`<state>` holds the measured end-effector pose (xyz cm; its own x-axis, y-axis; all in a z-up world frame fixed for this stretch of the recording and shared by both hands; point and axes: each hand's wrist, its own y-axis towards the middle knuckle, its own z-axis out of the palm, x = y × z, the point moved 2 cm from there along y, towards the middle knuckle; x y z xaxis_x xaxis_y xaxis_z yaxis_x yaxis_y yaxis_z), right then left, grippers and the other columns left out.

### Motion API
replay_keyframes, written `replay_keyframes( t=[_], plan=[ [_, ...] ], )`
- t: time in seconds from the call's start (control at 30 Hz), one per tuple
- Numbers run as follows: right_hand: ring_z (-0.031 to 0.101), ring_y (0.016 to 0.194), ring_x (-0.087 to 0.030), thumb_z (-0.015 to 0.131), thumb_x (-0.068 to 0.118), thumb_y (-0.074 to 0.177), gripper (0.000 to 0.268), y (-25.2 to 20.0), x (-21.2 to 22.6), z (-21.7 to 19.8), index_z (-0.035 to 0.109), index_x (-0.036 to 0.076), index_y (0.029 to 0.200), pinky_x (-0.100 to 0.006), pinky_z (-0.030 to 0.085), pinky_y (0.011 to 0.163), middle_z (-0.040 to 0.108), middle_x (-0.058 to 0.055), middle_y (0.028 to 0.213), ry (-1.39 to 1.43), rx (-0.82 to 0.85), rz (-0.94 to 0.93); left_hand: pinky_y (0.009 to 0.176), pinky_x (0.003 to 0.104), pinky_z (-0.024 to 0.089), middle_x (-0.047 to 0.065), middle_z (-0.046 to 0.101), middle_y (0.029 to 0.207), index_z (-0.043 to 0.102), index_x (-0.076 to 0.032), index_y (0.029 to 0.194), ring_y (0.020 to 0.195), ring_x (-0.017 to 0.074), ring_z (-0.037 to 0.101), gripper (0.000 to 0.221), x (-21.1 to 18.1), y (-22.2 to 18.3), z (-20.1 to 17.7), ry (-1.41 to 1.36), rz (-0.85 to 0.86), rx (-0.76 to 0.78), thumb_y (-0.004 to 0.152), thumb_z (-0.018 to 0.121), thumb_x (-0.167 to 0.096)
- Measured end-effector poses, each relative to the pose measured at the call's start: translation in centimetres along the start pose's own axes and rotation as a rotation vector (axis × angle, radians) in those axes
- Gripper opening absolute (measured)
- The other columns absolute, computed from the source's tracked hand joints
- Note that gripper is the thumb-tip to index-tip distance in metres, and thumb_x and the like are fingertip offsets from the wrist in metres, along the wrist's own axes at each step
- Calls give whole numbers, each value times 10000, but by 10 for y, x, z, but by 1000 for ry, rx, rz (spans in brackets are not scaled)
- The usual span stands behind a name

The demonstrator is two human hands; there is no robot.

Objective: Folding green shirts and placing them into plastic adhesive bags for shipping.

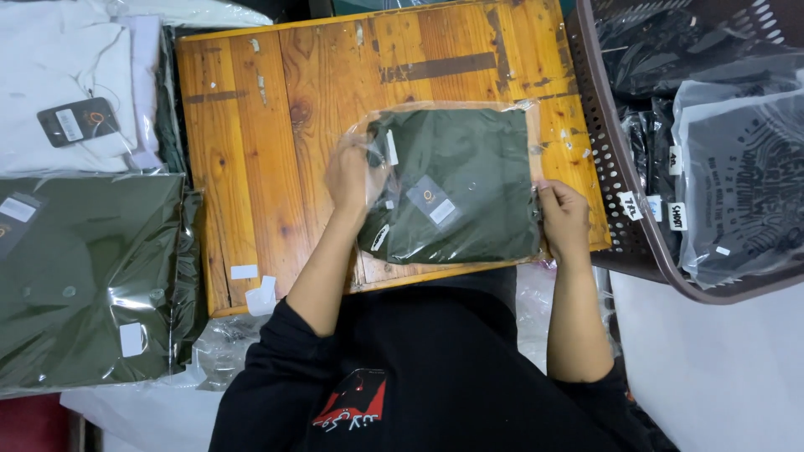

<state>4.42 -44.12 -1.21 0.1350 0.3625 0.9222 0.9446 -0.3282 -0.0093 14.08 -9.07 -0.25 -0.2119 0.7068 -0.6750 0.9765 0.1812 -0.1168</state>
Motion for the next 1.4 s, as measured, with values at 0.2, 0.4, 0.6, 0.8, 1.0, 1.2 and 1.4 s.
replay_keyframes(
  t=[0.2, 0.4, 0.6, 0.8, 1.0, 1.2, 1.4],
  plan=[
    [473, 813, -91, 592, 132, 1091, 188, 13, -1, -2, 731, 133, 964, -237, 407, 777, 521, 59, 794, 127, -38, 10, 825, 546, 561, 151, 632, 1014, 739, -39, 932, 1023, 406, 621, 420, 66, 3, -30, 96, 177, -221, 655, 894, -314],
    [472, 789, -82, 637, 111, 1086, 138, 50, -1, -28, 727, 128, 982, -243, 396, 781, 543, 57, 791, 53, -41, -42, 768, 535, 555, 178, 661, 941, 721, -50, 953, 956, 425, 674, 476, 152, 17, -87, -22, -70, -400, 614, 942, -299],
    [571, 732, -14, 532, 115, 1083, 214, 59, 34, -86, 716, 208, 1026, -156, 442, 689, 656, 64, 856, -57, -120, -21, 887, 397, 506, 132, 534, 1063, 686, -31, 1055, 990, 326, 609, 380, 155, -16, -145, -24, 104, -448, 780, 834, -248],
    [561, 735, 8, 588, 193, 1209, 212, 18, 44, -129, 656, 188, 1009, -136, 445, 653, 618, 83, 884, 171, -443, 42, 1305, 569, 308, 195, 293, 1679, 284, -142, 1636, 1580, 406, 283, 658, 83, -71, -128, 211, 422, -558, 1086, 621, -275],
    [606, 811, -116, 634, 161, 930, 164, -3, -23, -189, 618, 155, 767, -247, 488, 864, 636, 15, 812, 413, -733, 3, 1226, 610, 181, 228, 349, 1631, 502, -180, 1553, 1520, 407, 291, 683, 68, -80, -92, 494, 370, -265, 1017, 475, -602],
    [688, 947, -81, 767, 138, 948, 82, -34, 28, -128, 695, 130, 909, -251, 588, 858, 652, -1, 954, 603, -719, 51, 1102, 598, 446, 244, 583, 1355, 679, -17, 1255, 1223, 434, 591, 421, 75, -118, -112, 303, 630, -533, 1009, 596, -348],
    [758, 913, -247, 686, 166, 1113, 129, -49, 19, -74, 596, 219, 1038, -387, 705, 873, 737, -120, 1115, 425, -158, 140, 1222, 645, 259, 189, 321, 1651, 517, -199, 1539, 1501, 462, 338, 548, 109, -162, -98, 458, 359, -271, 1068, 500, -480]
  ],
)
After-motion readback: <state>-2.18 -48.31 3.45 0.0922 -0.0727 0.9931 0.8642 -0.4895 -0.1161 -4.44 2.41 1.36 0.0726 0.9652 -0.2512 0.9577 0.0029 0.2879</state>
